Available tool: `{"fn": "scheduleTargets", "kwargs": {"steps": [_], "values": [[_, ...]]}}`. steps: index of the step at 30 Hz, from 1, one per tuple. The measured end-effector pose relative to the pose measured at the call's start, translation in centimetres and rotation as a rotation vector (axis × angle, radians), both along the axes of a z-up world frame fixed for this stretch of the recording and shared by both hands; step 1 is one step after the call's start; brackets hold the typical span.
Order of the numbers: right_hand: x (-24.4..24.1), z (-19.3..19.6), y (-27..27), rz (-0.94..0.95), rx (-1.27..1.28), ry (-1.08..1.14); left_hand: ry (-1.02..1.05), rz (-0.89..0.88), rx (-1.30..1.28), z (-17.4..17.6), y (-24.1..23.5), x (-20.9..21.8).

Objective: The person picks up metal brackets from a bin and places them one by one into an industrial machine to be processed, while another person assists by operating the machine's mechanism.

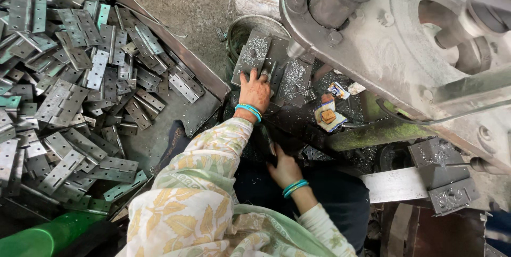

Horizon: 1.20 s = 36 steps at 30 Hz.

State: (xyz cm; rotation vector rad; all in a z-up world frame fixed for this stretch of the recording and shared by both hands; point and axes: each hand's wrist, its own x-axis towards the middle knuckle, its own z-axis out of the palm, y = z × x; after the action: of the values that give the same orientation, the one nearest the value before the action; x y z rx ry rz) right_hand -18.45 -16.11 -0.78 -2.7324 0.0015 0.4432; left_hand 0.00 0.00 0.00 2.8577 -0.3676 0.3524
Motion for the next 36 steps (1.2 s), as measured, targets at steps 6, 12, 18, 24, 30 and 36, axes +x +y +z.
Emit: {"fn": "scheduleTargets", "kwargs": {"steps": [6,12,18,24,30,36], "values": [[-1.5,-5.0,-0.4,-0.138,0.091,-0.052,-0.095,0.008,-0.039,-0.6,0.5,-0.1],[1.3,1.2,-0.3,-0.008,0.047,0.010,-0.038,0.004,0.007,-0.3,0.3,0.0],[2.2,2.3,0.1,0.068,-0.052,0.040,-0.065,0.007,0.015,-0.1,0.0,0.0],[-3.5,-10.5,-1.4,-0.048,0.026,-0.246,-0.122,0.001,0.030,-0.9,-0.1,-0.8],[-0.9,-7.9,-1.8,-0.052,0.092,-0.103,-0.154,0.015,0.016,-1.5,-0.5,-1.0],[1.6,1.4,-0.6,-0.060,-0.013,0.055,-0.103,0.030,-0.011,-0.5,-1.0,1.1]]}}
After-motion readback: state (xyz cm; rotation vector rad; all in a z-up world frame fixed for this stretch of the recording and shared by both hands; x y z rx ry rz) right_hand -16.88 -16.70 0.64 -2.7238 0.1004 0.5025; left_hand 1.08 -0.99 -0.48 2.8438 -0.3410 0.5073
